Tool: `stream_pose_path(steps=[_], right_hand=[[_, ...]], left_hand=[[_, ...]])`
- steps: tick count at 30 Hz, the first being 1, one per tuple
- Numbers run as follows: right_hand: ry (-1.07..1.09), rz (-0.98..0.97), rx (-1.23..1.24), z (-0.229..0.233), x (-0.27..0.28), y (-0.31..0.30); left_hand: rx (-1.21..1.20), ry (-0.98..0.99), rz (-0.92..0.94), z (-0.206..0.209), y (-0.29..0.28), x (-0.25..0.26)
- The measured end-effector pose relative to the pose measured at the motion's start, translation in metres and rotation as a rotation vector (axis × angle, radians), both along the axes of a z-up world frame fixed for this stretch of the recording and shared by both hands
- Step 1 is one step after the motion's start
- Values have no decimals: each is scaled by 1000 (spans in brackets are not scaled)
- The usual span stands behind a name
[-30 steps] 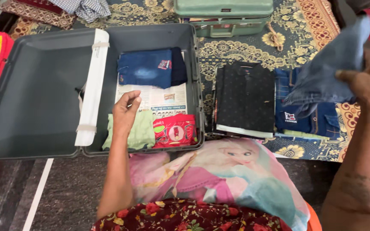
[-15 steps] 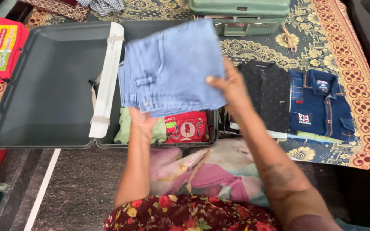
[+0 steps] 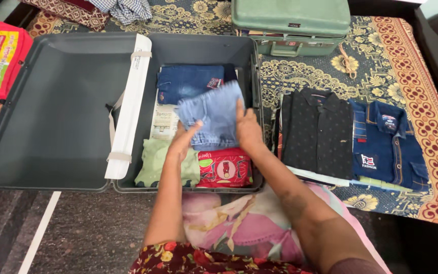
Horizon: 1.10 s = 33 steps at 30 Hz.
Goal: The person packs a suitcase by taking folded clothes from a pile on the bed and arranging them into a grey suitcase.
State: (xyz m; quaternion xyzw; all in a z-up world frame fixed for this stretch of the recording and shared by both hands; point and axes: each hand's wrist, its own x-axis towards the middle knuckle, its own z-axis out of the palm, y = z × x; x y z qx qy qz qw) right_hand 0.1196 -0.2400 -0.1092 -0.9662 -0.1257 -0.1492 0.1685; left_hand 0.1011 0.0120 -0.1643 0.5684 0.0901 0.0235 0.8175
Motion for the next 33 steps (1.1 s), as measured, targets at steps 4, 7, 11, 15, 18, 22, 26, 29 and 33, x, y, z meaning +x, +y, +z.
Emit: stream_pose_path(steps=[4, 7, 11, 15, 18, 22, 26, 29, 33], right_hand=[[314, 100, -494, -86, 7, 14], [388, 95, -528, -102, 7, 23], [456, 115, -501, -80, -9, 19], [663, 202, -430, -56, -18, 28], [656, 202, -517, -44, -22, 38], [691, 138, -556, -34, -31, 45], [662, 153, -587, -45, -26, 43], [635, 162, -556, -60, -20, 42], [546, 158, -541, -69, -26, 41]], left_hand=[[615, 196, -234, -76, 6, 15], [901, 221, -258, -93, 13, 31], [1118, 431, -378, -51, 15, 36], [982, 523, -394, -36, 10, 29], [1248, 197, -320, -51, 13, 31], [1273, 147, -222, -64, 9, 34], [1304, 187, -268, -75, 12, 39], [1373, 217, -336, -79, 13, 43], [1479, 363, -375, -59, 11, 30]])
